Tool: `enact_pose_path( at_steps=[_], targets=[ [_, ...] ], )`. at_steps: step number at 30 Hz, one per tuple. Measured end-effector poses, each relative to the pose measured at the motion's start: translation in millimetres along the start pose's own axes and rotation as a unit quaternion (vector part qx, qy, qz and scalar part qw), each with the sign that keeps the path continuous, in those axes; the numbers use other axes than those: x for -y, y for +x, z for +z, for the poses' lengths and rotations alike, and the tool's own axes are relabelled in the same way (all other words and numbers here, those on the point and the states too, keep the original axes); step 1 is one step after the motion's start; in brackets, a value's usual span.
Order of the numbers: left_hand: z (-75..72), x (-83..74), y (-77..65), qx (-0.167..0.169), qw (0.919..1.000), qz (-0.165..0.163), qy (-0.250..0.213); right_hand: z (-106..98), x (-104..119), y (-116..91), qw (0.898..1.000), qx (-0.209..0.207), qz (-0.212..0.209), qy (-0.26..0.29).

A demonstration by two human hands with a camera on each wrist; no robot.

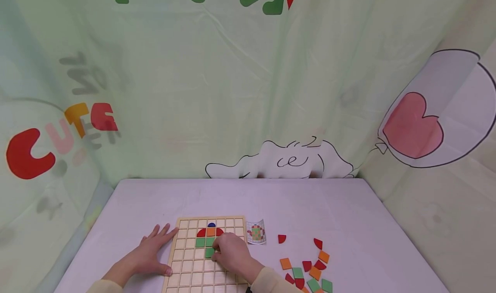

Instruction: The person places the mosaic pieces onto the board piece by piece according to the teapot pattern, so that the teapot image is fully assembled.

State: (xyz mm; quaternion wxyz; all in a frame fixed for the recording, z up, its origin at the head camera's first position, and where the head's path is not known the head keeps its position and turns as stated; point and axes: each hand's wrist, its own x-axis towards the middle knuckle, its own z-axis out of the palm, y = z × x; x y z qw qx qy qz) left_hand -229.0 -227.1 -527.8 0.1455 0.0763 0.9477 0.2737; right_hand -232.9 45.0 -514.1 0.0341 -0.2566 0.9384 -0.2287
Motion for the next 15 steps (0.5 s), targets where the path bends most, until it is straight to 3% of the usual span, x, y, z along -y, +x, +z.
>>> enact_pose_path(
  at_steps=[15],
  targets=[
    [-0.7, -0.1, -1.2, -0.004, 1.0000, 0.006, -0.002, 0.4, 0.6, -0.4, 1.000, -0.002, 0.006, 0.009]
  ],
)
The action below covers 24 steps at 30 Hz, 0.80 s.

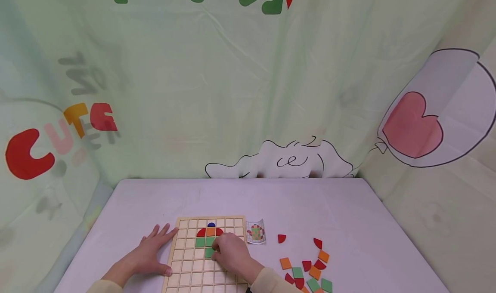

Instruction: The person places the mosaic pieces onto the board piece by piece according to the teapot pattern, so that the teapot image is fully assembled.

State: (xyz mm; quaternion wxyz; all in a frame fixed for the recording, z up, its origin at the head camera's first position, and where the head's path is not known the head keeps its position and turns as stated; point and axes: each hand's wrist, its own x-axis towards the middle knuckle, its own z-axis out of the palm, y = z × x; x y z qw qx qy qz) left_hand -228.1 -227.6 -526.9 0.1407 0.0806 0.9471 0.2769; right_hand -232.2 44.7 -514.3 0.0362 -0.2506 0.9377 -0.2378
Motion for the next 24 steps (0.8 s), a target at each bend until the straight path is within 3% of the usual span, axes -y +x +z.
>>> enact_pose_path(
  at_steps=[10, 16, 24],
  targets=[
    [1.5, 2.0, 1.2, -0.002, 1.0000, 0.001, 0.001, 1.9, 1.1, 1.4, 1.000, -0.011, 0.001, -0.007],
    [2.7, 1.9, 2.5, 0.000, 1.0000, -0.004, 0.007, -6.0, -5.8, -3.8, 1.000, -0.011, 0.005, 0.024],
    [1.1, 1.2, 1.2, -0.002, 1.0000, -0.001, 0.008, -29.3, -27.8, -17.3, 0.993, 0.017, 0.084, 0.077]
  ],
)
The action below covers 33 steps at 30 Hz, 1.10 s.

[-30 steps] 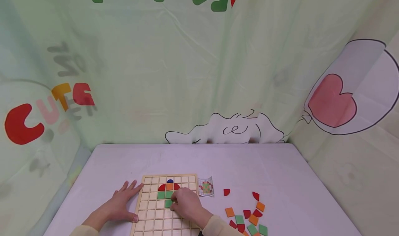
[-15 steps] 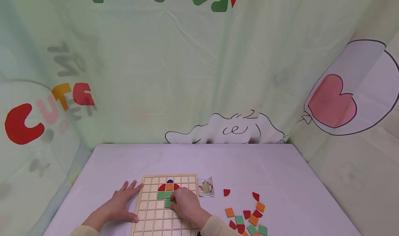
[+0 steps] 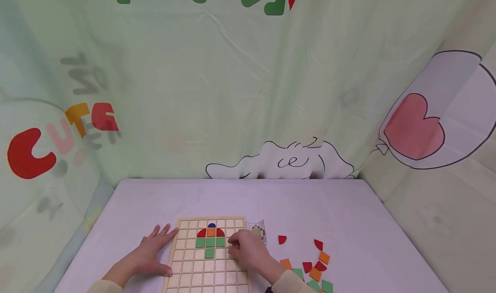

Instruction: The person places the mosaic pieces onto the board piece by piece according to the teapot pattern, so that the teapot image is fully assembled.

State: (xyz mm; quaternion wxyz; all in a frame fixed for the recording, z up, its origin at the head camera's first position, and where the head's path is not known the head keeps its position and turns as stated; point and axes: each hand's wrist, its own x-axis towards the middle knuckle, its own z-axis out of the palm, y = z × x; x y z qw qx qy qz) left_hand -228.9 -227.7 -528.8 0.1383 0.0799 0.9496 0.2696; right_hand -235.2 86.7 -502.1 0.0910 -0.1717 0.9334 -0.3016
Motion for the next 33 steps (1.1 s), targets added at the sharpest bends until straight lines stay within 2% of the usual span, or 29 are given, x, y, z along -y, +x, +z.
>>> enact_pose_path(
  at_steps=[8, 15, 20, 27, 33],
  targets=[
    [0.0, -0.8, -0.6, 0.001, 1.0000, 0.000, 0.000, -31.3, -36.9, -20.3, 1.000, -0.014, 0.015, 0.018],
    [-0.4, -0.5, -0.9, 0.002, 1.0000, 0.005, -0.003, -50.0, -65.5, -38.5, 0.995, -0.054, 0.084, 0.005],
    [0.1, 0.5, -0.7, 0.003, 1.0000, 0.004, -0.002, -54.2, -78.6, -48.4, 0.989, -0.071, 0.126, -0.003],
    [1.4, 2.3, -0.1, 0.003, 0.9999, 0.010, -0.002, -54.5, -95.1, -61.7, 0.984, -0.045, 0.170, 0.025],
    [-0.2, 1.7, -0.9, 0.002, 0.9999, 0.010, -0.003, -52.4, -106.7, -70.1, 0.981, -0.033, 0.190, 0.033]
  ],
)
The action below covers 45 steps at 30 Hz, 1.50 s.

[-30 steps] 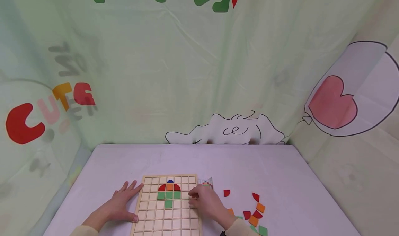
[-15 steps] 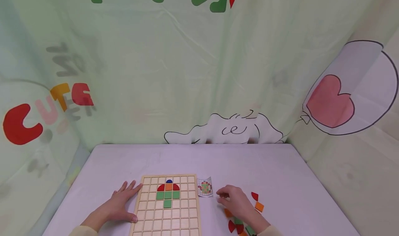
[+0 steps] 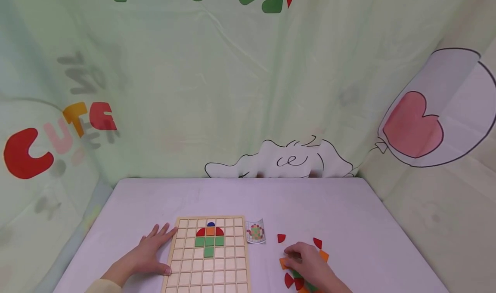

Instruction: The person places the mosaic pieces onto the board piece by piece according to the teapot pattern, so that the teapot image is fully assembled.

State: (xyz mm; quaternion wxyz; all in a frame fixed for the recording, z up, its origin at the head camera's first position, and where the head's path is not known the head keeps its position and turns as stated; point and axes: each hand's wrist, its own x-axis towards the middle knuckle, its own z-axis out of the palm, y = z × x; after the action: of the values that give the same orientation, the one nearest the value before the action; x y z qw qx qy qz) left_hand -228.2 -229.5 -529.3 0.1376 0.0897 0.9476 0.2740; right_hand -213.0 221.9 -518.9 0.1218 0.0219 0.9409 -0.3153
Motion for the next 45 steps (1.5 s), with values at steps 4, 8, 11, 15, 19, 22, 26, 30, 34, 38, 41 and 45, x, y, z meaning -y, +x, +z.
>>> enact_pose_path(
  at_steps=[4, 8, 11, 15, 19, 22, 26, 30, 34, 38, 41, 45],
  targets=[
    [-1.3, -0.2, -1.3, -0.002, 1.0000, 0.001, 0.000, 0.2, -4.8, -1.2, 1.000, 0.011, -0.001, -0.007],
    [-1.8, -0.5, -1.8, -0.003, 1.0000, 0.006, -0.002, 1.2, -6.1, -1.4, 1.000, 0.012, -0.010, -0.019],
    [-1.6, -0.5, -1.1, -0.001, 1.0000, 0.004, -0.001, 1.8, -5.6, -1.5, 0.999, 0.010, -0.016, -0.030],
    [-1.4, -1.4, -0.4, 0.002, 1.0000, -0.001, 0.002, 2.9, -4.6, -1.3, 0.999, 0.005, -0.012, -0.040],
    [-2.1, -3.0, -1.1, 0.001, 1.0000, 0.004, 0.001, 4.5, -5.0, -0.7, 0.999, 0.003, -0.002, -0.040],
    [-1.3, -2.6, -0.8, 0.000, 1.0000, 0.002, -0.002, 4.4, -5.7, -0.4, 0.999, 0.003, 0.001, -0.034],
    [0.1, -0.8, 0.0, 0.001, 1.0000, -0.003, -0.002, 3.9, -5.7, 0.1, 1.000, 0.005, 0.000, -0.027],
    [0.6, 1.0, 0.5, 0.000, 1.0000, 0.001, -0.003, 5.3, -5.3, 1.0, 1.000, 0.002, 0.000, -0.025],
    [0.8, 2.0, 0.0, -0.002, 0.9999, 0.010, -0.007, 6.9, -5.2, 1.9, 1.000, 0.002, 0.002, -0.030],
    [0.2, 1.2, -0.9, -0.004, 0.9999, 0.012, -0.007, 7.0, -2.8, 1.9, 0.999, 0.004, 0.009, -0.033],
    [-1.0, -0.4, -1.0, -0.005, 0.9999, 0.011, -0.005, 7.9, 1.6, 1.4, 1.000, -0.005, 0.002, -0.030],
    [-2.0, -1.2, -1.3, -0.002, 0.9999, 0.009, -0.005, 11.0, 12.9, 0.8, 0.999, -0.023, -0.018, -0.036]
  ],
)
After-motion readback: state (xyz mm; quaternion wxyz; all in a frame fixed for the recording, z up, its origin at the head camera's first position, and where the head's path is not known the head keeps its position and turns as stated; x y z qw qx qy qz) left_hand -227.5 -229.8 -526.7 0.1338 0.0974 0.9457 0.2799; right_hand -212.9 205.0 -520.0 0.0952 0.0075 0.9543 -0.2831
